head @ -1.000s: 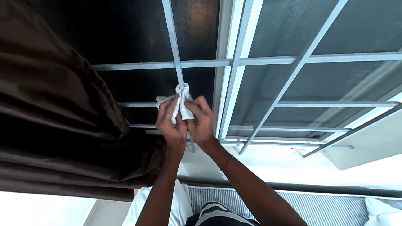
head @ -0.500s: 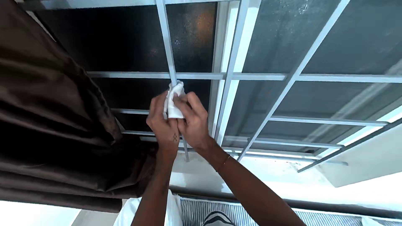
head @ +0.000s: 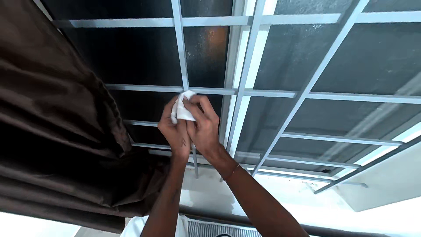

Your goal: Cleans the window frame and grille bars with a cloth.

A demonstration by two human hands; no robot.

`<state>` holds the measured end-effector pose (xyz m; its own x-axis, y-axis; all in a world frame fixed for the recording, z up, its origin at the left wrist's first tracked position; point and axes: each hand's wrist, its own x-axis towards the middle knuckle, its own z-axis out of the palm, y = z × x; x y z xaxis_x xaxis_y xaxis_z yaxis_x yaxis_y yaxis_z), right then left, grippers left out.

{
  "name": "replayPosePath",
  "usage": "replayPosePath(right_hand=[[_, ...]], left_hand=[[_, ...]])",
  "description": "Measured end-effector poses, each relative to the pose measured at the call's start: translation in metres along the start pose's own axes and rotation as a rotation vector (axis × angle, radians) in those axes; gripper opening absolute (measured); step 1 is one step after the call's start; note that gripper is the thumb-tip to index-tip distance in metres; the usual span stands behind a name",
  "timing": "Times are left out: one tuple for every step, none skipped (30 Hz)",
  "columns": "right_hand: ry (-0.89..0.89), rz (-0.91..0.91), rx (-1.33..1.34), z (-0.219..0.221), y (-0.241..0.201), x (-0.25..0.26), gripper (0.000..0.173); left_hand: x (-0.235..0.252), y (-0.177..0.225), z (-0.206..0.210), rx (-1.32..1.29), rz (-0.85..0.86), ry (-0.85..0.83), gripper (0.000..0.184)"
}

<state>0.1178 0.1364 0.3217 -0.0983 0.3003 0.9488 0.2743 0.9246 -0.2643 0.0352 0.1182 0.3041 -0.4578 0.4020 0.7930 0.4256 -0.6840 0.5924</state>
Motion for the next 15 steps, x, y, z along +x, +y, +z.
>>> replayPosePath(right_hand=[[0.005, -0.013, 0.018, 0.002, 0.007, -0.009, 0.031], [0.003, -0.017, 0.031, 0.004, 0.014, -0.021, 0.033], [-0.013, -0.015, 0.039, 0.004, 0.02, -0.035, 0.034], [-0.019, -0.004, 0.05, 0.005, 0.026, -0.048, 0.035], [-0.02, 0.011, 0.06, 0.008, 0.031, -0.055, 0.035], [-0.023, 0.022, 0.066, 0.01, 0.034, -0.059, 0.035], [-0.025, 0.024, 0.06, 0.011, 0.035, -0.062, 0.035], [-0.037, 0.018, 0.044, 0.01, 0.034, -0.063, 0.035], [-0.04, 0.004, 0.024, 0.009, 0.032, -0.062, 0.034], [-0.034, -0.01, 0.008, 0.009, 0.029, -0.059, 0.034], [-0.018, -0.012, 0.0, 0.009, 0.026, -0.053, 0.033], [0.011, 0.0, -0.003, 0.01, 0.021, -0.042, 0.032], [0.039, 0.009, 0.001, 0.009, 0.015, -0.031, 0.031], [0.058, 0.015, 0.008, 0.006, 0.009, -0.019, 0.03], [0.069, 0.019, 0.016, 0.002, 0.003, -0.01, 0.03]], left_hand=[[-0.011, -0.008, 0.0, 0.032, -0.008, -0.005, 0.036], [-0.024, -0.015, -0.002, 0.082, -0.001, -0.017, 0.036], [-0.034, -0.022, -0.005, 0.137, 0.008, -0.032, 0.037], [-0.041, -0.026, -0.008, 0.179, 0.017, -0.043, 0.039], [-0.043, -0.029, -0.009, 0.209, 0.026, -0.048, 0.04], [-0.043, -0.031, -0.011, 0.237, 0.037, -0.055, 0.041], [-0.042, -0.03, -0.012, 0.262, 0.042, -0.063, 0.041], [-0.04, -0.029, -0.013, 0.285, 0.039, -0.076, 0.041], [-0.036, -0.026, -0.014, 0.296, 0.034, -0.094, 0.04], [-0.029, -0.022, -0.015, 0.279, 0.027, -0.114, 0.038], [-0.02, -0.018, -0.015, 0.233, 0.014, -0.131, 0.036], [-0.01, -0.014, -0.013, 0.175, -0.006, -0.132, 0.035], [0.0, -0.007, -0.011, 0.111, -0.02, -0.125, 0.034], [0.007, -0.001, -0.01, 0.053, -0.028, -0.116, 0.034], [0.012, 0.004, -0.009, 0.016, -0.04, -0.102, 0.033]])
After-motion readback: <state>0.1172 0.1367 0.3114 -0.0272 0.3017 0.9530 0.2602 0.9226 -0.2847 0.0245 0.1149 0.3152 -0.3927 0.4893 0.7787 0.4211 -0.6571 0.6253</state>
